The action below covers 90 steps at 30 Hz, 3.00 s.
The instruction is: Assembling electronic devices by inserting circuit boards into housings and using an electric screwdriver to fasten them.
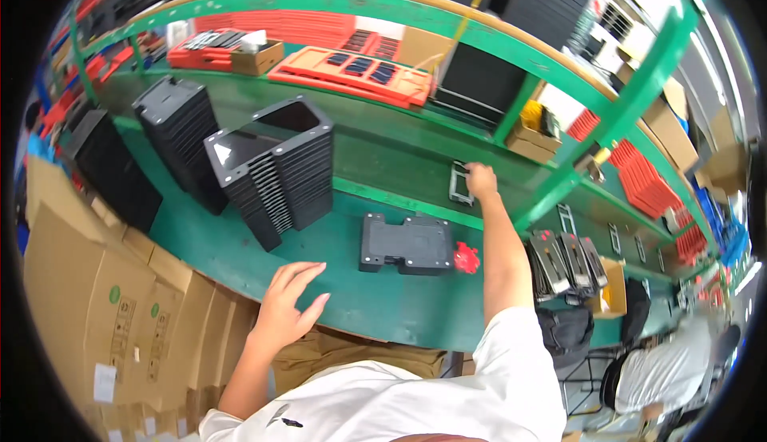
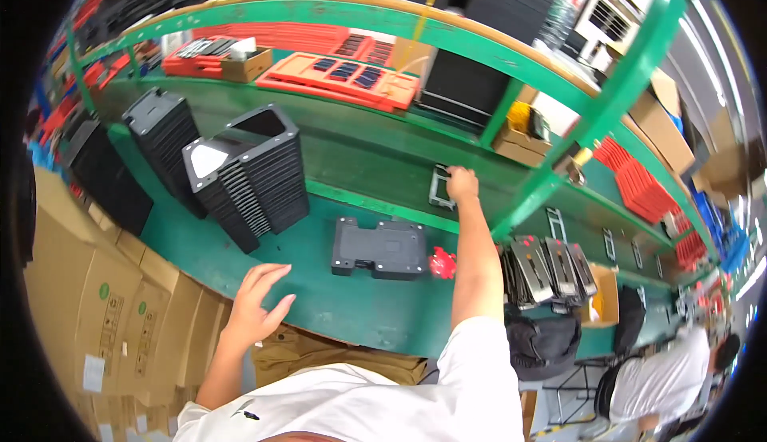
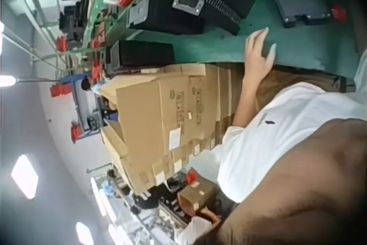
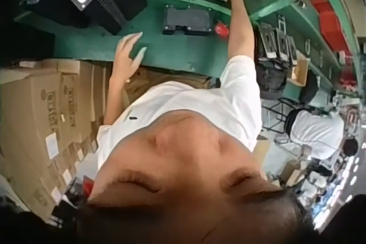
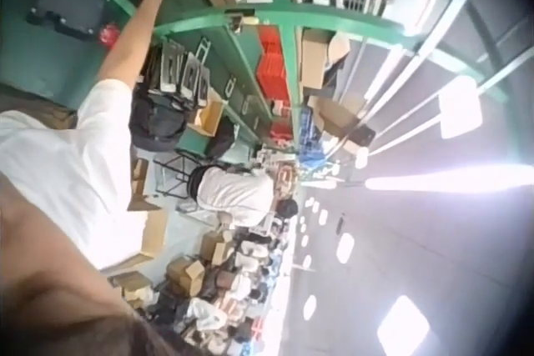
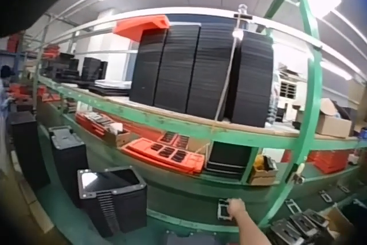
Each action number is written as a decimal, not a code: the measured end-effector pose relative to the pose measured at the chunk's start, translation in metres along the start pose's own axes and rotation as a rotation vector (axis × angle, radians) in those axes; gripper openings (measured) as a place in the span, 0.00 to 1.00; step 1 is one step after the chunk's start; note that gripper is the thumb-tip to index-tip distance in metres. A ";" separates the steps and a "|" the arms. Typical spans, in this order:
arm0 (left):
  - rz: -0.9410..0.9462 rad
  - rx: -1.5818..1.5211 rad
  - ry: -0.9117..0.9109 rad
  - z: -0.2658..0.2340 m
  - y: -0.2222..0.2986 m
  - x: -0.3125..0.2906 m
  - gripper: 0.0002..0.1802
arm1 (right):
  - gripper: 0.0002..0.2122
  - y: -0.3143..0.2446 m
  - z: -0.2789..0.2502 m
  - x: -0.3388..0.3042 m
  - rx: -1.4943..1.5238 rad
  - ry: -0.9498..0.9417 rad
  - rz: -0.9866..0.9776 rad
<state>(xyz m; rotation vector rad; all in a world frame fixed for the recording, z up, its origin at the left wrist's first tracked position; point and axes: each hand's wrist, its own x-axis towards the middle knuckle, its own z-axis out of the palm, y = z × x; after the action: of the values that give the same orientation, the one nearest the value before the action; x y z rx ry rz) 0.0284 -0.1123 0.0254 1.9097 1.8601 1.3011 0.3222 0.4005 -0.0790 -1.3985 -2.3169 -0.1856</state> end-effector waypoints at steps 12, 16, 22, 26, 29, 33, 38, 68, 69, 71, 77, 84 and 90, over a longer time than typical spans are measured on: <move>-0.045 -0.158 -0.225 0.029 -0.022 0.045 0.59 | 0.11 -0.059 -0.114 -0.030 0.462 -0.195 0.224; 0.076 -0.170 -0.320 0.066 -0.061 0.116 0.71 | 0.10 -0.151 -0.175 -0.123 0.532 -0.178 0.213; 0.102 -0.331 -0.441 0.106 -0.079 0.125 0.77 | 0.08 -0.204 -0.146 -0.179 0.222 -0.018 0.192; 0.076 -0.416 -0.372 0.103 -0.076 0.120 0.67 | 0.07 -0.216 -0.150 -0.185 0.166 0.069 0.140; 0.215 -0.253 -0.446 0.103 -0.083 0.118 0.51 | 0.07 -0.222 -0.146 -0.191 0.136 0.124 0.098; 0.249 -0.300 -0.409 0.111 -0.078 0.127 0.41 | 0.07 -0.227 -0.145 -0.195 0.119 0.106 0.114; 0.293 -0.197 -0.374 0.099 -0.082 0.124 0.51 | 0.08 -0.191 -0.156 -0.199 0.238 0.065 0.159; 0.182 -0.442 -0.285 0.129 0.019 0.012 0.51 | 0.11 -0.250 -0.215 -0.263 1.779 0.011 0.347; 0.200 -0.405 -0.274 0.128 0.017 0.011 0.51 | 0.08 -0.255 -0.216 -0.265 1.814 0.031 0.352; 0.222 -0.393 -0.269 0.130 0.017 0.010 0.51 | 0.03 -0.259 -0.217 -0.266 1.883 0.076 0.365; -0.170 -0.710 -0.603 0.115 0.014 0.017 0.43 | 0.06 -0.198 -0.209 -0.261 1.797 -0.124 0.116; -0.445 -1.428 -0.505 0.108 0.007 0.041 0.36 | 0.05 -0.104 -0.161 -0.225 0.300 0.039 0.157; -0.467 -1.529 -0.514 0.105 0.004 0.052 0.39 | 0.05 -0.176 -0.205 -0.202 1.145 0.039 0.201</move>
<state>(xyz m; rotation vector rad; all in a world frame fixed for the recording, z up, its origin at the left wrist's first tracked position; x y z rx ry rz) 0.0931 -0.0216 -0.0118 0.7481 0.5158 1.2150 0.3097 0.0843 0.0387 -0.9399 -1.6688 0.9947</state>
